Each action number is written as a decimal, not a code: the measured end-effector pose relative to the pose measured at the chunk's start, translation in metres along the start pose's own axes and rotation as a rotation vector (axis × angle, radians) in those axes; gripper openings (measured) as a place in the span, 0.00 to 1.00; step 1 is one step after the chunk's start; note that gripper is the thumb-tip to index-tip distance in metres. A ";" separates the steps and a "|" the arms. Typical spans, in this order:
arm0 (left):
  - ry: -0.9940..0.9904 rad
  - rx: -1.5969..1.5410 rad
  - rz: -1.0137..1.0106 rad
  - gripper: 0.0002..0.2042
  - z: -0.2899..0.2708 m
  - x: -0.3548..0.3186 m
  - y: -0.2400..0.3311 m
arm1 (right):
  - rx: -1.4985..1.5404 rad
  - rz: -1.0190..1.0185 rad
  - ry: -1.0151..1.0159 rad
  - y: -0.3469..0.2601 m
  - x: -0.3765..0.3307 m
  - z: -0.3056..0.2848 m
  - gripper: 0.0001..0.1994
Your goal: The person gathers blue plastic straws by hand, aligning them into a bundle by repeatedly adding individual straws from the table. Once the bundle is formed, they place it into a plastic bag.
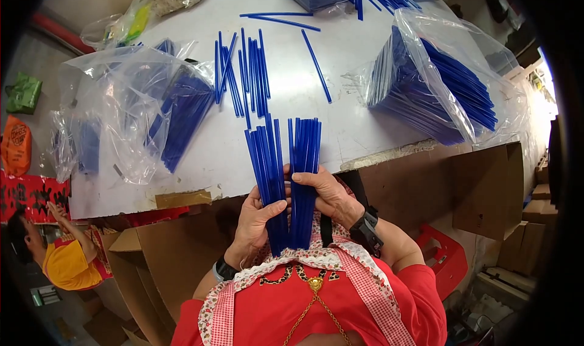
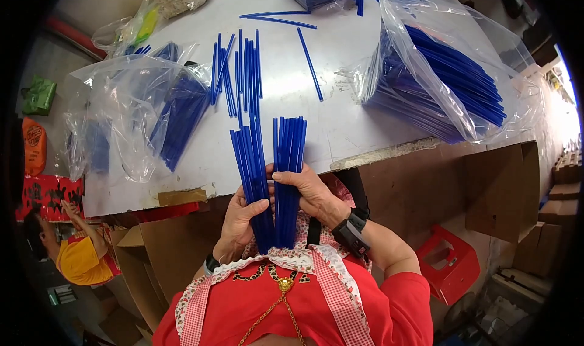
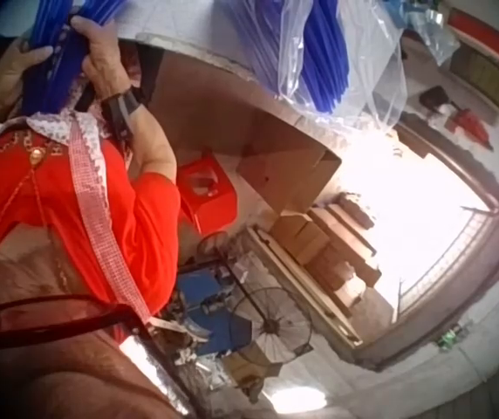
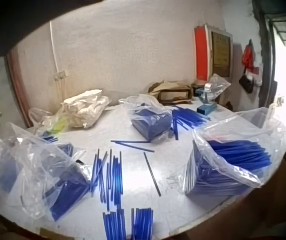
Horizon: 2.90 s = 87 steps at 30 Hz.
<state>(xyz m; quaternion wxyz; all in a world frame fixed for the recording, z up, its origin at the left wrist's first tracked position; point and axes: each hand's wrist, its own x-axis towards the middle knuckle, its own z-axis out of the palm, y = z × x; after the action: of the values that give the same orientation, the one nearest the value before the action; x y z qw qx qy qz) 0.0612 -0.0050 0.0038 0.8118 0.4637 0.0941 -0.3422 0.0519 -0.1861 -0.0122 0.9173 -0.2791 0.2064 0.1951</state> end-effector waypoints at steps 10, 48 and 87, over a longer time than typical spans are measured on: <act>0.033 0.035 -0.034 0.27 0.002 0.000 -0.001 | -0.115 -0.128 0.011 0.009 0.013 0.005 0.13; 0.004 1.570 0.536 0.16 -0.017 0.111 0.061 | 0.112 -0.201 0.075 -0.024 -0.008 -0.040 0.14; -0.134 0.027 -0.188 0.29 0.004 0.006 0.009 | 0.016 -0.103 -0.214 -0.018 -0.010 -0.016 0.24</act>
<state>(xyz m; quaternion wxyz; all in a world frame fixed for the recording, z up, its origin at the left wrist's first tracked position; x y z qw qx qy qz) 0.0702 -0.0078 0.0091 0.7742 0.4399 0.0780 -0.4484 0.0474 -0.2117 -0.0117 0.9451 -0.2596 0.0944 0.1748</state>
